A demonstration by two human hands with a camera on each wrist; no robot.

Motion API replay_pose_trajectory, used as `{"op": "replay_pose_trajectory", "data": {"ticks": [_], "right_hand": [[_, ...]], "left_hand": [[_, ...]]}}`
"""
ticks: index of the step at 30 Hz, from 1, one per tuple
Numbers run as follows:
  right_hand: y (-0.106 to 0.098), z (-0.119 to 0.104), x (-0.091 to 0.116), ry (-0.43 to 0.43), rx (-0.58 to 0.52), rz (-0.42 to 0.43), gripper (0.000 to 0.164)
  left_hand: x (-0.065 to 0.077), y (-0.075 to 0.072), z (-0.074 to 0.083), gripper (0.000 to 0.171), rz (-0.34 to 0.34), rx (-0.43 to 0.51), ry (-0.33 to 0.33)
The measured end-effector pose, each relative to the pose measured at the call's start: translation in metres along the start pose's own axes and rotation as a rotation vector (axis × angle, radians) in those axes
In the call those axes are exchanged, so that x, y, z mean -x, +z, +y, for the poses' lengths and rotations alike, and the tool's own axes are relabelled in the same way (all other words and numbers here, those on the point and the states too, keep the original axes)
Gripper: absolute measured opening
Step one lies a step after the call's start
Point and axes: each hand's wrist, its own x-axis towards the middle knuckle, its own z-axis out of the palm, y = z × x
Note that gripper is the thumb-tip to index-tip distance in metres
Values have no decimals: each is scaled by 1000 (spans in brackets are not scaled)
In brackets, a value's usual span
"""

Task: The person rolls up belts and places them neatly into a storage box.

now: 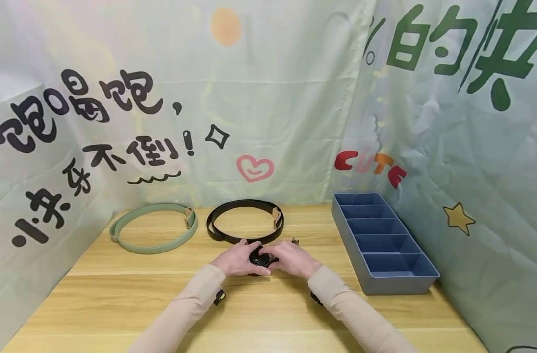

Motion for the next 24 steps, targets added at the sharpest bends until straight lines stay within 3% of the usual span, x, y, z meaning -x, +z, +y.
{"op": "replay_pose_trajectory", "data": {"ticks": [5, 11, 16, 24], "right_hand": [[1, 4, 1, -13, -1, -7, 39], [1, 12, 5, -22, 121, 89, 41], [2, 9, 6, 32, 212, 160, 42], [-1, 3, 7, 110, 134, 168, 42]], "left_hand": [[-1, 3, 3, 89, 47, -87, 26], [0, 5, -1, 88, 54, -39, 31], [1, 6, -5, 91, 62, -38, 71], [1, 5, -8, 89, 72, -60, 107]]}}
